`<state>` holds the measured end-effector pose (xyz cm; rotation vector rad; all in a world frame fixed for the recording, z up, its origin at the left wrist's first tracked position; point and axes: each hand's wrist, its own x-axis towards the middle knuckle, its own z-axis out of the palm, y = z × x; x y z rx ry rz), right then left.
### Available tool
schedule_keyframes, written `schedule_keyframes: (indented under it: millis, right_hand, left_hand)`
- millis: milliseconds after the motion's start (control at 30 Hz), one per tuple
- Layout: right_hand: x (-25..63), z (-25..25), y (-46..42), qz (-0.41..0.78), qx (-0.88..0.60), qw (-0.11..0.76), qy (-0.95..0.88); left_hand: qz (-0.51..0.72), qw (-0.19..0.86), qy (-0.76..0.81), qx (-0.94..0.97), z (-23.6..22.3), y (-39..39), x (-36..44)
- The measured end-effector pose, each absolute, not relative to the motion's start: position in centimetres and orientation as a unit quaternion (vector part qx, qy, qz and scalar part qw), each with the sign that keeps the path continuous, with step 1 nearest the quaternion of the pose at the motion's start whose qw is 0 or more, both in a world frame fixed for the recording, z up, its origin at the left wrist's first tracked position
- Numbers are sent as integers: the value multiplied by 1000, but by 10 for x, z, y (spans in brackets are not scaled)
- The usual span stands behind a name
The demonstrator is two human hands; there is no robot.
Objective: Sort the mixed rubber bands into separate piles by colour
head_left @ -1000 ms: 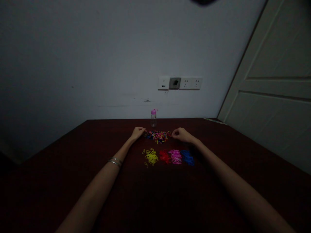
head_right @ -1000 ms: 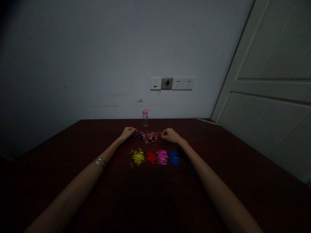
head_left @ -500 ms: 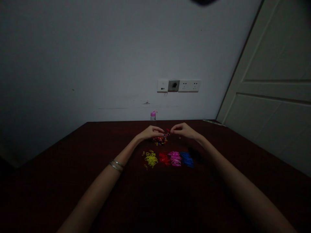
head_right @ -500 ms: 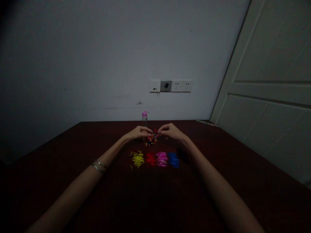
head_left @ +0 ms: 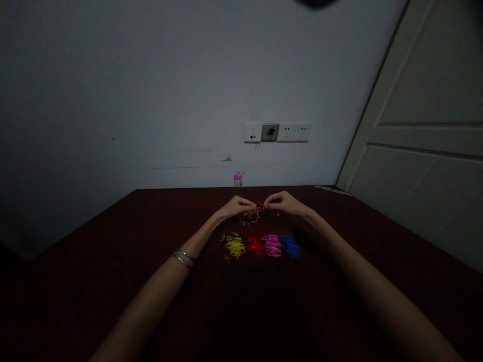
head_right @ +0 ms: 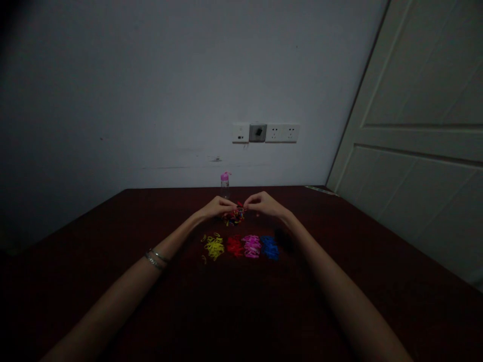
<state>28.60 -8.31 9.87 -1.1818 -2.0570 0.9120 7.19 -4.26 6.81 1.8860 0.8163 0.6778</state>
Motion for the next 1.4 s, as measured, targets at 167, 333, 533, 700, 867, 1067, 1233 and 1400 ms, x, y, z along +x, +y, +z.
schedule_keyframes:
  millis: [167,333,533,700,867,1067,1233,1400]
  right_hand:
    - [284,94,-81,362,-430,286,-776]
    - [280,92,-83,365,-424,275,-782]
    - [283,89,-80,354,-430,269,-785]
    - [283,79,-75,311,-429,231,-816]
    - [270,63,-81,340,-383,125,-850]
    - [263,61,-84,335,-376,91,-859]
    - [286,82,-77,300,-424,148,-841]
    - [323,104,-72,252,-482,239,-804]
  left_hand:
    - [258,503,322,759,73,-51,79]
    - [253,501,316,765,72,-55,86]
    - [275,465,340,770,69,-44,79]
    - [348,425,398,735,67,-33,71]
    - [355,418,415,726,63,-32,69]
    - [342,421,400,739,57,-31,70]
    - [329,416,383,757,50,-25,73]
    - [292,408,347,792,46,-25,98]
